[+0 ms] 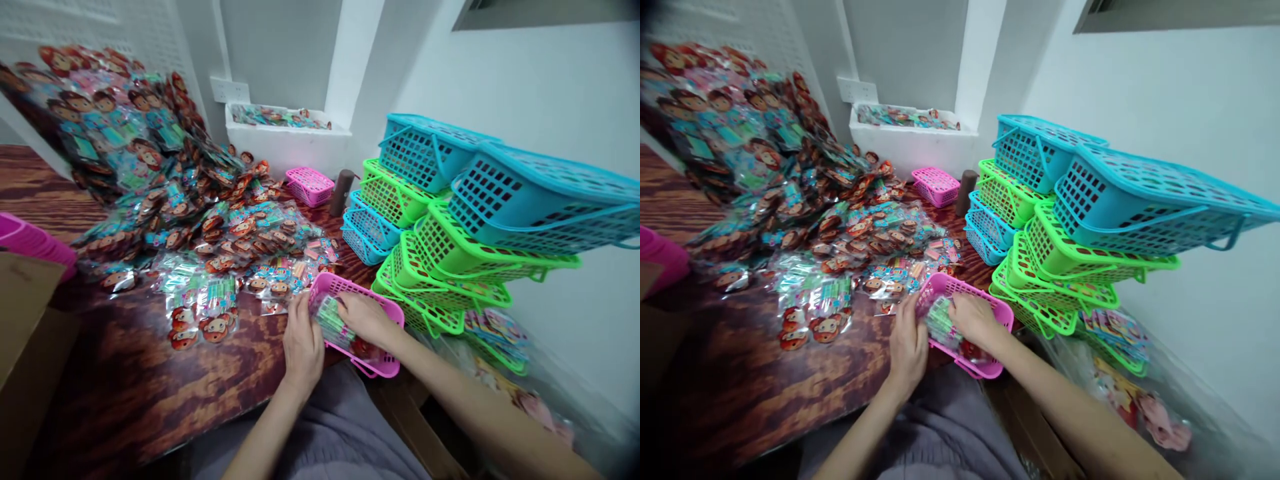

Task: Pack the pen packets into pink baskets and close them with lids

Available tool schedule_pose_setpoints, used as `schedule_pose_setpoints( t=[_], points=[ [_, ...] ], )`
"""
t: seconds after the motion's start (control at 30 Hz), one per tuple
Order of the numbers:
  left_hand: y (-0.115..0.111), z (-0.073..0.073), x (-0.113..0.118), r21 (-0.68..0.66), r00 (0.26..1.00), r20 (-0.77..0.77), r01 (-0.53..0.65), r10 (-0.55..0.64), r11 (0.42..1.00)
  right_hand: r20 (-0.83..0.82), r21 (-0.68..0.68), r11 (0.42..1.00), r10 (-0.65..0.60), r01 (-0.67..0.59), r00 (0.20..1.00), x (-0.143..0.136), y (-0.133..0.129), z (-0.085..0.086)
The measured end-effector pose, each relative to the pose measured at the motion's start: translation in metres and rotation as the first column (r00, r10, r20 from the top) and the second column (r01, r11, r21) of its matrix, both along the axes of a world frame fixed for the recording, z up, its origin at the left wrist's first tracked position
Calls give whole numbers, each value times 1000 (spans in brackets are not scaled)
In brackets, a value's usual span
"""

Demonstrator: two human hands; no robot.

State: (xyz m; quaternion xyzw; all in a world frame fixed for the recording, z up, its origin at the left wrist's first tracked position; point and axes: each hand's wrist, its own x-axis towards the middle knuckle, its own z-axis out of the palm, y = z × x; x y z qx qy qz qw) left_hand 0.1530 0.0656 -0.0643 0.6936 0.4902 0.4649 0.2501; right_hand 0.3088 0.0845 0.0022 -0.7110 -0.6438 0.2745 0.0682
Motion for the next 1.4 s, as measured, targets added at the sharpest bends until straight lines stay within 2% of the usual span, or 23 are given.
schedule_pose_setpoints(
  t=[0.07, 0.13, 0.23, 0.3, 0.43, 0.5, 0.63, 0.73, 0.8, 0.87, 0.93, 1.0, 1.1, 1.23, 1.3, 1.4],
  points=[
    [-3, -3, -1, -6, 1000, -5, 2, -2, 1000, 178, 178, 982, 26, -58, 984, -8, -16, 8],
    [-4, -4, -1, -12, 1000, -8, 0, 0, 1000, 326, 295, 931, 114, -215, 939, -10, -29, 11],
    [0, -2, -1, -26, 999, -34, 17, -18, 1000, 381, 241, 890, 280, -386, 881, -5, -31, 6],
    [6, 3, -1, -42, 996, -72, 41, -44, 998, 397, 162, 914, 285, -373, 872, 0, -23, 0],
    [14, 11, -3, -78, 984, -150, 80, -91, 994, 465, 77, 957, 215, -281, 859, 1, -6, -7],
    [15, 13, -4, -83, 980, -178, 72, -86, 994, 435, 32, 947, 274, -319, 858, 3, -5, -4],
    [11, 13, -7, -80, 977, -204, 44, -60, 996, 122, -76, 895, 446, -440, 887, 19, -10, 4],
    [9, 12, -10, -74, 975, -212, 60, -75, 995, -34, 23, 914, 405, -404, 914, 31, -12, 4],
    [9, 12, -12, -72, 973, -216, 70, -84, 995, 15, 144, 911, 388, -386, 921, 30, -12, 1],
    [10, 12, -13, -68, 971, -221, 77, -90, 995, 184, 201, 892, 372, -405, 910, 21, -12, -2],
    [10, 12, -13, -59, 970, -224, 83, -95, 995, 363, 179, 884, 349, -433, 864, 9, -9, -5],
    [11, 12, -13, -47, 969, -228, 89, -97, 995, 446, 108, 888, 359, -447, 820, 0, -3, -6],
    [11, 10, -13, -49, 968, -233, 80, -89, 996, 394, 58, 886, 402, -459, 826, 0, 3, -1],
    [11, 8, -13, -56, 975, -206, 67, -78, 996, 289, 158, 877, 399, -455, 870, 22, -9, 13],
    [11, 7, -14, -50, 979, -187, 77, -85, 996, 349, 162, 878, 376, -450, 858, 34, -19, 19],
    [11, 7, -14, -34, 981, -175, 79, -84, 996, 456, 5, 889, 405, -457, 792, 46, -30, 15]
  ],
)
